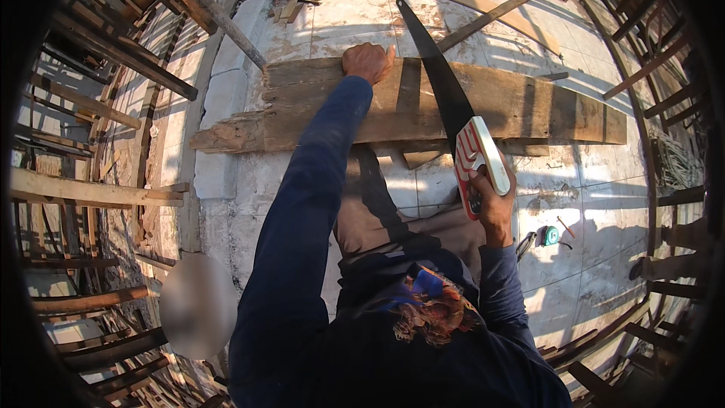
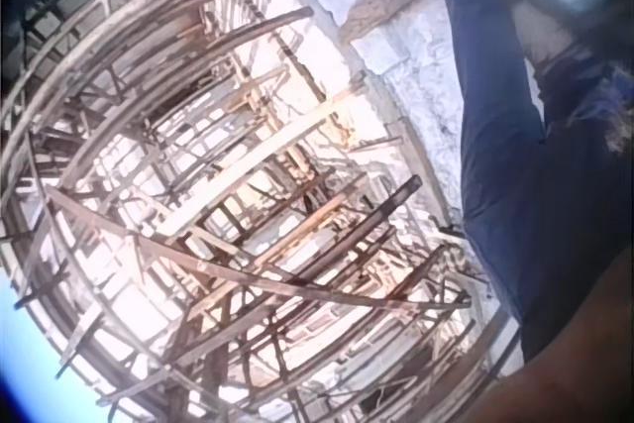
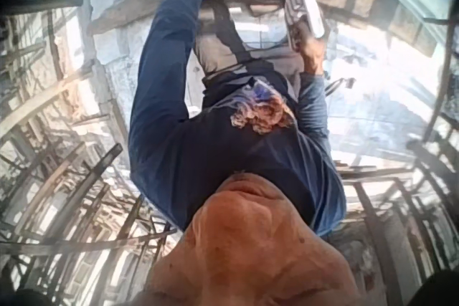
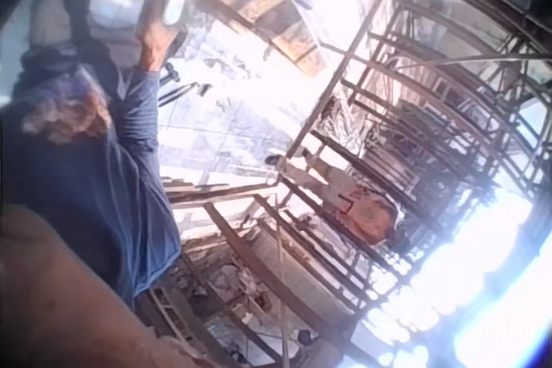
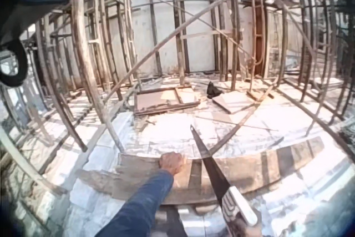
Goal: The person uses pliers to remove a nail from a wooden plank, hammers a nail into it, and then saws through the plank.
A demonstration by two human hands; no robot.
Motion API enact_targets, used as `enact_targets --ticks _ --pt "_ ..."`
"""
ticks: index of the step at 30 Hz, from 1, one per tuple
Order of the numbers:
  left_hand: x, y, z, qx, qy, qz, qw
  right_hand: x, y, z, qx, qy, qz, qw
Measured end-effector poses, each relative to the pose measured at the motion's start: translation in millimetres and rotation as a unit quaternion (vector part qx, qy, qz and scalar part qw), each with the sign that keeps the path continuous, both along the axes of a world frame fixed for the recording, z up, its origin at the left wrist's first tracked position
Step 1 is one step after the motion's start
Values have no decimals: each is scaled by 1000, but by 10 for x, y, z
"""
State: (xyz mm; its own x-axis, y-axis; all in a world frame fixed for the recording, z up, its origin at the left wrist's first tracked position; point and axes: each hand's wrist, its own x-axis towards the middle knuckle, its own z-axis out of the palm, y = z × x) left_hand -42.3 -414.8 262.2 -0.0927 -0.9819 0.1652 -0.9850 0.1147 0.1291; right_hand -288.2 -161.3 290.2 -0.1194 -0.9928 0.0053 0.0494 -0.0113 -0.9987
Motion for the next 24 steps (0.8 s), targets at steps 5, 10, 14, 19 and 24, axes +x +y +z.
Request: enact_targets --ticks 5,10,14,19,24 --pt "-127 25 -134 14 30 16 999 57 -114 22 7 3 8 1000" --pt "-557 -30 -534 13 -25 -13 1000 -210 -109 -299 19 30 1 999" --pt "-503 71 -664 -44 -40 -25 998 -214 -24 -465 -8 59 -10 998" --pt "-248 19 -1011 -29 -44 -14 999 -66 -56 -911 -75 102 0 992" --pt "-238 38 -974 -42 -45 -29 998 -147 -41 -499 -22 33 37 999"
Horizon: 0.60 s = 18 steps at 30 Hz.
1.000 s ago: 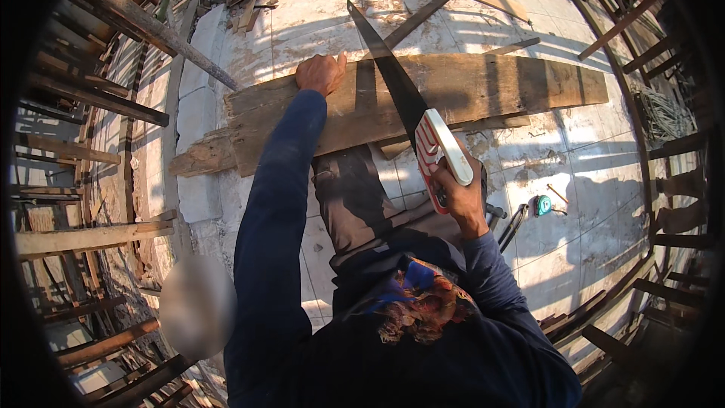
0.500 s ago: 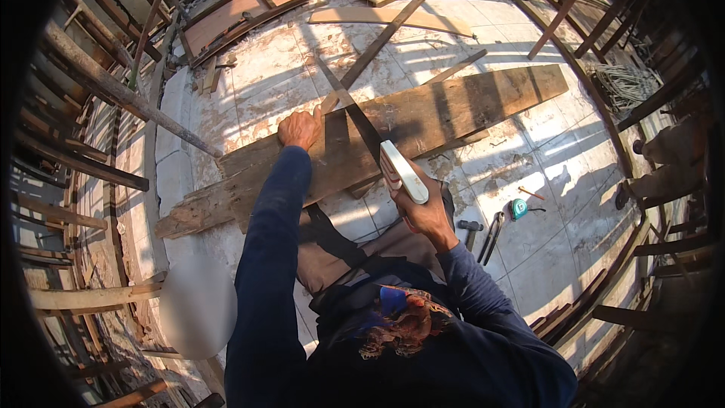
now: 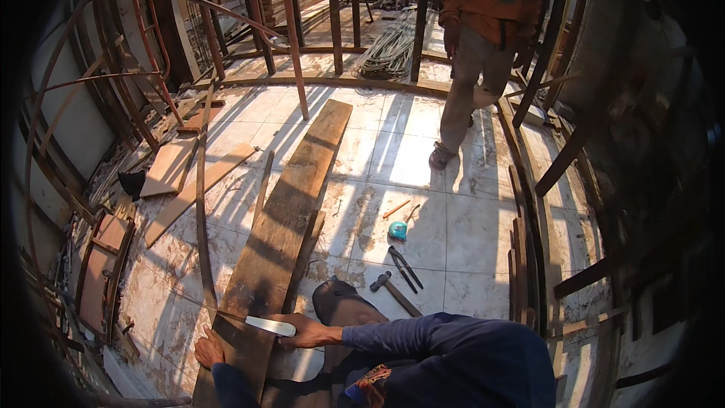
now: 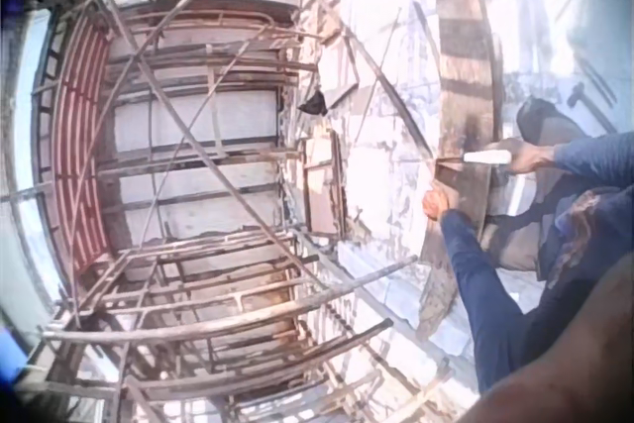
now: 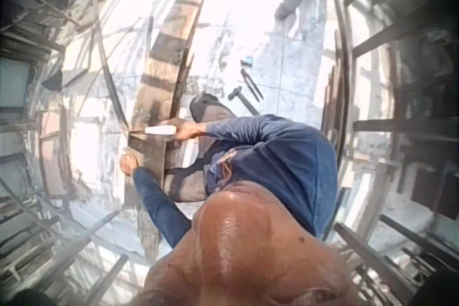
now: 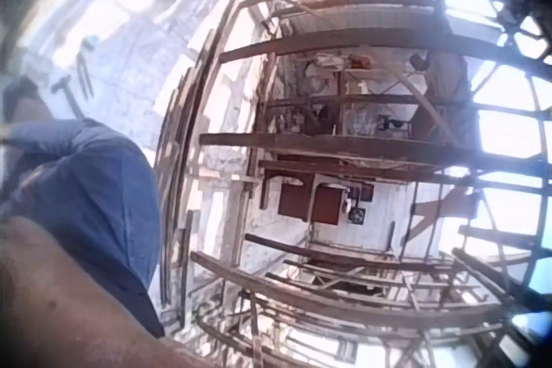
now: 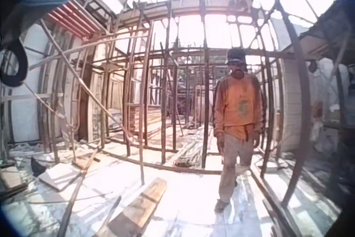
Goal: The person uses pliers to remove a nail from a wooden plank, hammers a nail into it, and then saws through the plank.
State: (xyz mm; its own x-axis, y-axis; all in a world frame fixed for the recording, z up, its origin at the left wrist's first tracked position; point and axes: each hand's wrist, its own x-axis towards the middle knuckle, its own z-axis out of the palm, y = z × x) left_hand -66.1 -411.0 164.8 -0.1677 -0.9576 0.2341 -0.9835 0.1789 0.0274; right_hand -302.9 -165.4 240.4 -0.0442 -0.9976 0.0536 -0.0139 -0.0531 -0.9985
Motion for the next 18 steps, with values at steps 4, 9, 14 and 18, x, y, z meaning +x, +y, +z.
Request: enact_targets --ticks 4,9,14,18 --pt "-9 -94 59 -3 -16 -18 1000 89 -65 -207 -79 16 -53 995" --pt "-34 -209 326 -63 -30 -41 997 60 -17 178 -58 -15 -64 996" --pt "-255 -168 688 -6 -58 -28 998 105 18 76 -122 22 -95 988" --pt "-173 -165 532 18 -85 -36 996 193 51 -211 -105 3 -107 989"
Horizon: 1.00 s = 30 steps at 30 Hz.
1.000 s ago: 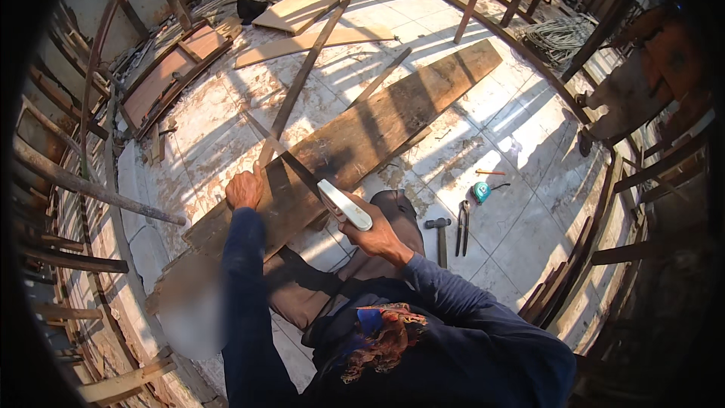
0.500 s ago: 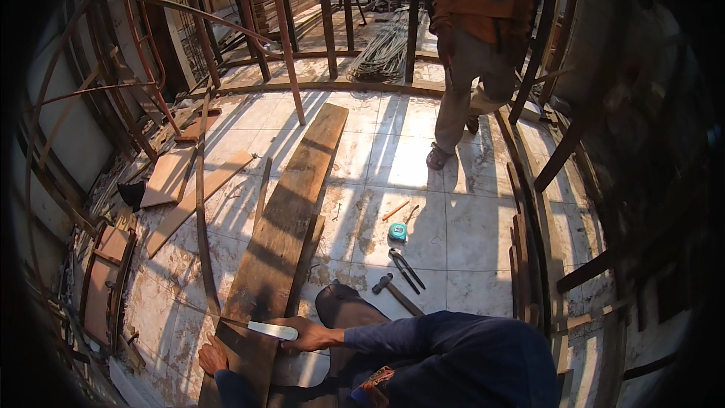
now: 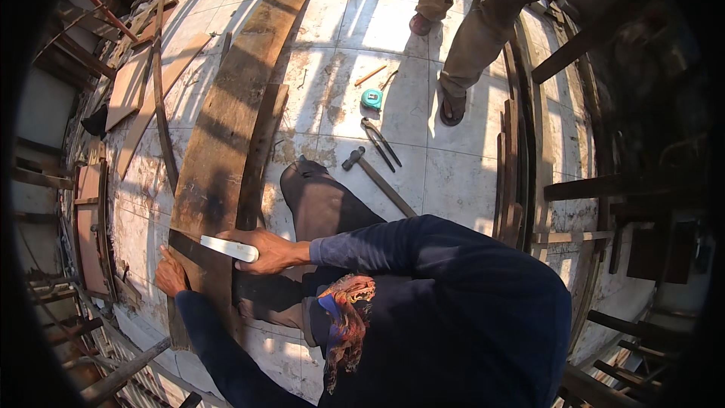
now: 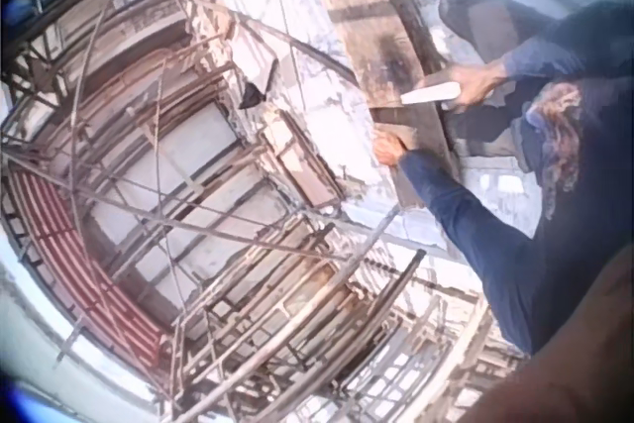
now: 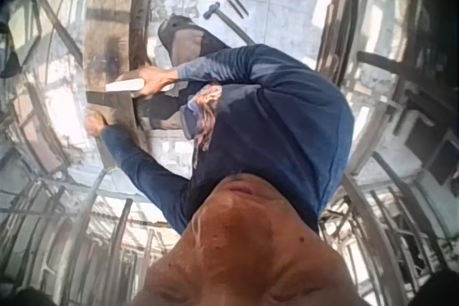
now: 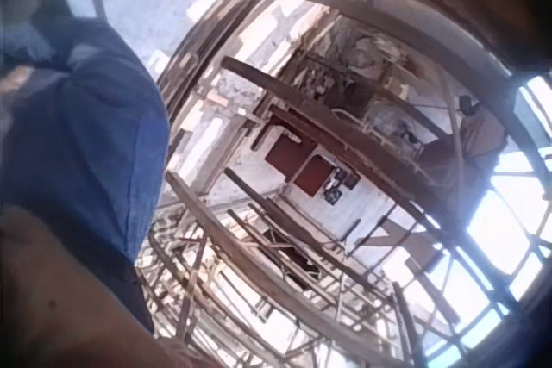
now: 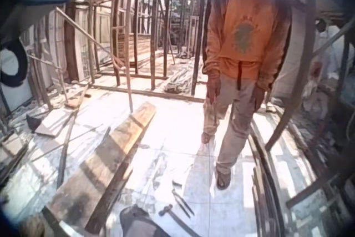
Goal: The person uses pliers to remove a nail from a wooden plank, hammers a nail into it, and then saws through the plank.
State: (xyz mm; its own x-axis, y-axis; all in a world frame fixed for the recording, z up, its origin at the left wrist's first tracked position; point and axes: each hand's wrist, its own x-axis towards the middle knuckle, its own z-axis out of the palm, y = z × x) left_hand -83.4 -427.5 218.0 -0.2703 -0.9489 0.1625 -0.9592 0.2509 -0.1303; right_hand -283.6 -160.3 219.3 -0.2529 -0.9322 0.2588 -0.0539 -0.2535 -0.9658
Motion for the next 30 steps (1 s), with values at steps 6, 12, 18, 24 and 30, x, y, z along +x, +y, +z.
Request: enact_targets --ticks 6,12,18,24,30 --pt "14 227 -73 12 10 40 999 43 123 -103 -28 9 -23 999" --pt "-125 331 92 -9 -8 26 1000 -68 186 -58 -10 -9 -10 1000" --pt "27 237 -12 -18 10 21 1000 -87 135 1 7 -14 -5 1000" --pt "-43 199 212 41 21 -60 997 -255 220 -12 25 21 54 998" --pt "280 -185 168 293 71 -23 953 -206 298 36 58 -39 51 996"
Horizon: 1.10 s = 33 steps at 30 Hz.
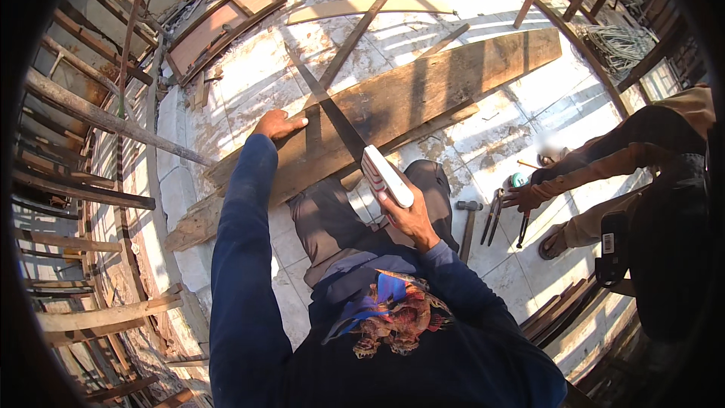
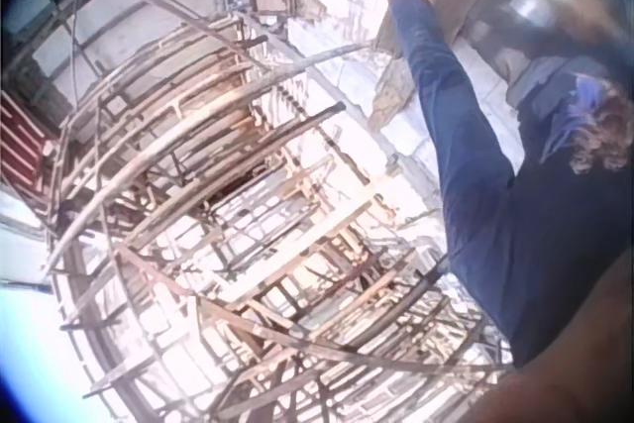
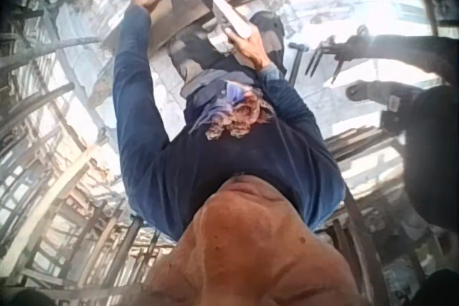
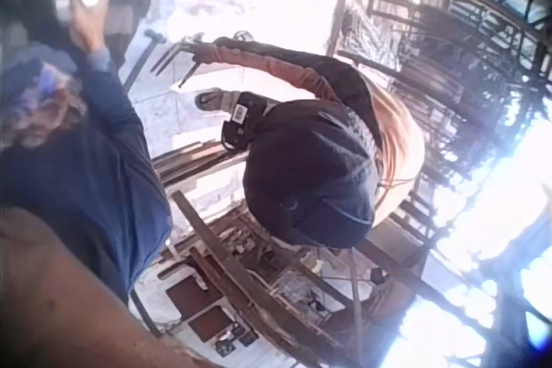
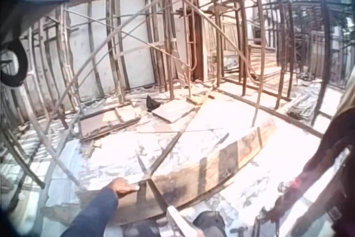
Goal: The person uses pliers to remove a nail from a wooden plank, hammers a nail into it, and then saws through the plank.
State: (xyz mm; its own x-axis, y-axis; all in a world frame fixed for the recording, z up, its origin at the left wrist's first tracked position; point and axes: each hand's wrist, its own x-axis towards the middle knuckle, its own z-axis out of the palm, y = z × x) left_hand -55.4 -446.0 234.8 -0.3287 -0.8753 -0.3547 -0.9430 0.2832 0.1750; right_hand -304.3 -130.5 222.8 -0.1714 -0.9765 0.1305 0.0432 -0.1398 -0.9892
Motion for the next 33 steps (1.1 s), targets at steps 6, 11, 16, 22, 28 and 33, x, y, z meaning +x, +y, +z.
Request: enact_targets --ticks 6,11,16,22,28,33 --pt "-30 -78 -117 134 -15 -29 990 98 23 215 22 64 -16 998" --pt "-115 -172 -245 80 3 -17 997 -17 31 189 -8 135 1 991" --pt "-78 -104 -389 2 48 -46 998 -79 13 247 83 95 54 991" --pt "-251 8 -257 6 64 -26 998 25 -66 179 11 142 -9 990" --pt "76 -136 -453 -1 6 -31 999 -112 566 299 -14 143 -14 989" --pt "-152 -77 -373 65 8 -21 998 -359 1196 416 81 108 -17 991"
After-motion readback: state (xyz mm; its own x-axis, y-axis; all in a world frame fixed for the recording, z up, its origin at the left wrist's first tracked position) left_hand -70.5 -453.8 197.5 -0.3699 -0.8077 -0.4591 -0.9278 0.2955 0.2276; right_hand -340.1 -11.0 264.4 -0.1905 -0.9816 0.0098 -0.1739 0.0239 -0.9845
